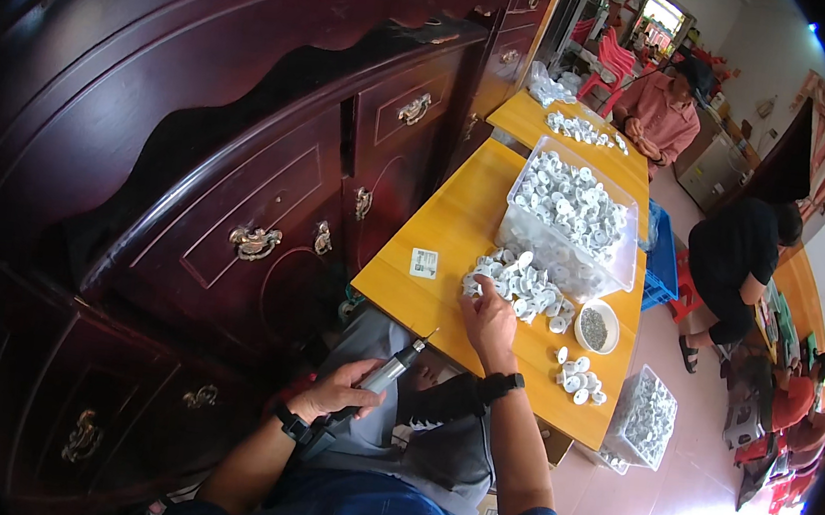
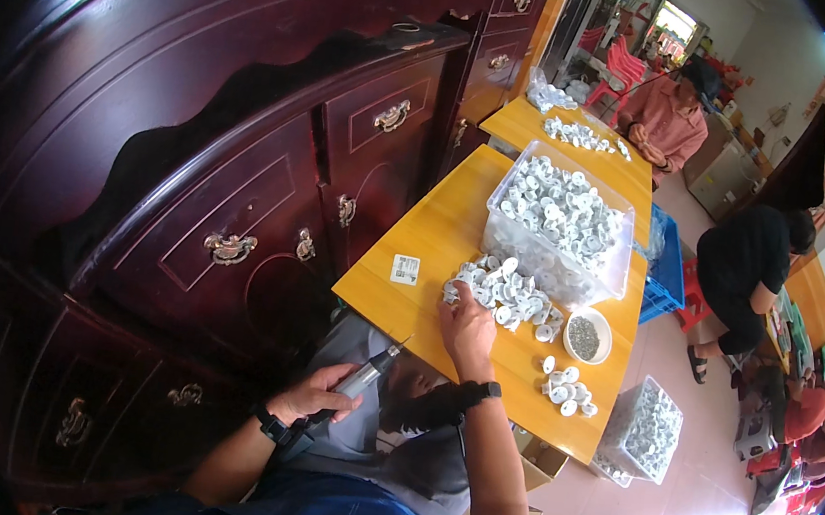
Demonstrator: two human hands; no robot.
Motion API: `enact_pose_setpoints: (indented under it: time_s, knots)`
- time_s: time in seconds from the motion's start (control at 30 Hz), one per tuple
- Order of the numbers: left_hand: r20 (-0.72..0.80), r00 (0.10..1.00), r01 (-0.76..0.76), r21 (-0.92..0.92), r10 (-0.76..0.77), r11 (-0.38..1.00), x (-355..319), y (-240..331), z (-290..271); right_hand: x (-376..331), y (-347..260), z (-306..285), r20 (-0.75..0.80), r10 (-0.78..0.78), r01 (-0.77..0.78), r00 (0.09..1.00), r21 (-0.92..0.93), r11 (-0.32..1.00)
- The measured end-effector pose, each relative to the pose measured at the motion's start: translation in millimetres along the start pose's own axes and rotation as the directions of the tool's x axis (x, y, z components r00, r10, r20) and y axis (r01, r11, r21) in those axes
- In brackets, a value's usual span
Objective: Using a handheld rotary power tool to assemble or trim small plastic housing components.
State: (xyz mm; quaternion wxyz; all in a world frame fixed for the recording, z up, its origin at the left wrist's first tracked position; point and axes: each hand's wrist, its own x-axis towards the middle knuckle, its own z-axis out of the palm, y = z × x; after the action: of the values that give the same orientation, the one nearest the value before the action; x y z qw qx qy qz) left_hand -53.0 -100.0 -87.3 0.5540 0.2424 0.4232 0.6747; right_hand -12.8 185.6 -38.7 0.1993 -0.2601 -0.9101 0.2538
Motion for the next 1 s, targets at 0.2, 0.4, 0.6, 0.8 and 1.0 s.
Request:
enact_pose_setpoints:
  time_s: [0.2,0.4,0.6,0.8,1.0]
  knots:
    - [-0.010,1.000,0.027,0.003,-0.026,1.000,1.2,-0.2,0.2,9.9,9.5,12.5,-0.013,-0.106,0.101,0.994,-0.213,0.972]
    - [-0.022,1.000,0.021,-0.002,-0.021,1.000,-1.2,-1.2,-1.4,-11.8,25.3,-5.7,-0.084,-0.046,0.063,0.995,0.213,0.975]
    - [-0.008,1.000,0.016,-0.064,-0.016,0.998,0.0,-2.8,-3.0,-35.6,26.1,-29.8,0.272,0.270,-0.365,0.924,0.843,0.397]
    - [0.005,1.000,0.024,-0.039,-0.024,0.999,2.2,-1.3,2.4,-45.0,43.5,-27.1,0.400,0.194,-0.408,0.896,0.913,0.003]
    - [-0.016,1.000,0.021,0.014,-0.021,1.000,1.2,3.3,8.2,-50.3,25.1,-17.9,0.197,0.212,-0.269,0.957,0.874,0.404]
